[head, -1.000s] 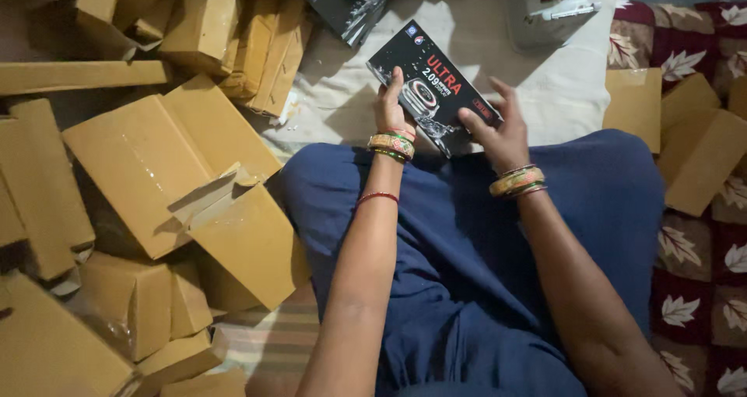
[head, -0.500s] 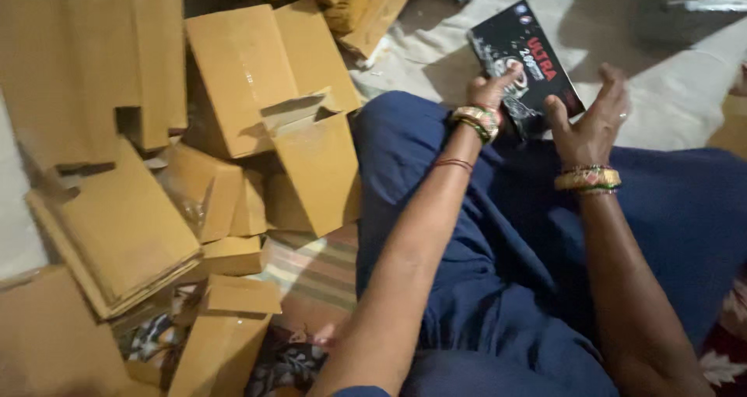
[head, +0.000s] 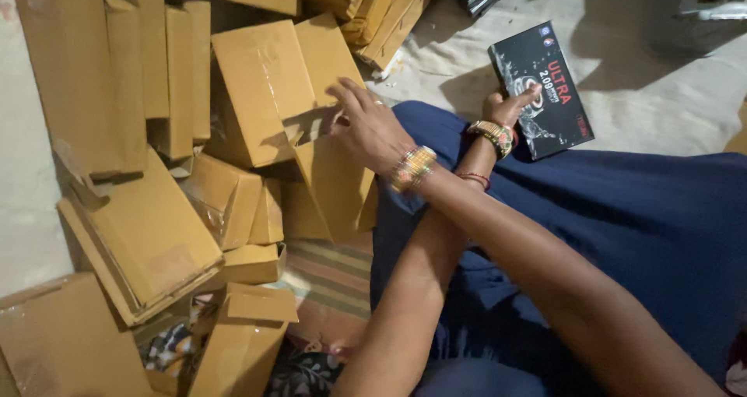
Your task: The person sits on the floor surrounded by cardboard boxes and packs smartwatch boxes into them. They open the outer boxes, place the inner product boxes inside, and seal them with clear packing tape.
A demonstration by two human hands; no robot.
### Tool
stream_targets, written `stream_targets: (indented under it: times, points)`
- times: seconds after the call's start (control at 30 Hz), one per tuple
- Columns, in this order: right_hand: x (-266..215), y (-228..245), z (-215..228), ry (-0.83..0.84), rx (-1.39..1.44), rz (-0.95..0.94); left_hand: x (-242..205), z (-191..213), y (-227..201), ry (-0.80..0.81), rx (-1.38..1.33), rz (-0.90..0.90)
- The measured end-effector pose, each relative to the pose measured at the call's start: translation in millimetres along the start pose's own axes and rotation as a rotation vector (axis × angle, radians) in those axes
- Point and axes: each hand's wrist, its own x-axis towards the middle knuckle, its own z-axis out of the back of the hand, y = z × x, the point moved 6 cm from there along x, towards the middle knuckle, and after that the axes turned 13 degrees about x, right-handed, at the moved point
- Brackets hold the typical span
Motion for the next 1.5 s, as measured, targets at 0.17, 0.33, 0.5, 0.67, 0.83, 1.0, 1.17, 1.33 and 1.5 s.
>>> stream_targets:
  times: [0.17, 0.33, 0.5, 0.67, 0.83, 1.0, 1.17, 1.33, 1.5]
  points:
    - [30, -20, -13, 0.11, -0.139, -0.072, -4, -5, -9, 0.052, -0.004, -0.06]
    - [26, -42, 65, -0.3, -0.1, 0.023, -24, -9, -31, 0.045, -0.061, -0.111]
    - [-39, -93, 216, -0.603, 0.063, -0.117, -23, 11, -51, -0.211, -0.048, -0.13]
    - [-137, -173, 300, -0.926, 0.515, -0.335, -7, 34, -38, -0.428, -0.125, -0.146]
    - [-227, -256, 319, -1.09, 0.633, -0.492, -5, 40, -26, -0.438, -0.276, -0.171]
    - [-279, -271, 300, -0.995, 0.829, -0.819, -27, 38, -53, -0.421, -0.38, -0.286]
    - [-261, -194, 276, -0.974, 0.459, -0.816, -54, 5, -74, -0.147, -0.306, -0.314]
    - [-227, -148, 244, -0.898, 0.841, -0.505, -66, -39, -65, -0.047, -0.07, -0.373]
    - [-242, -159, 296, -1.07, 0.886, -0.414, -48, -47, -68, -0.251, 0.234, -0.369]
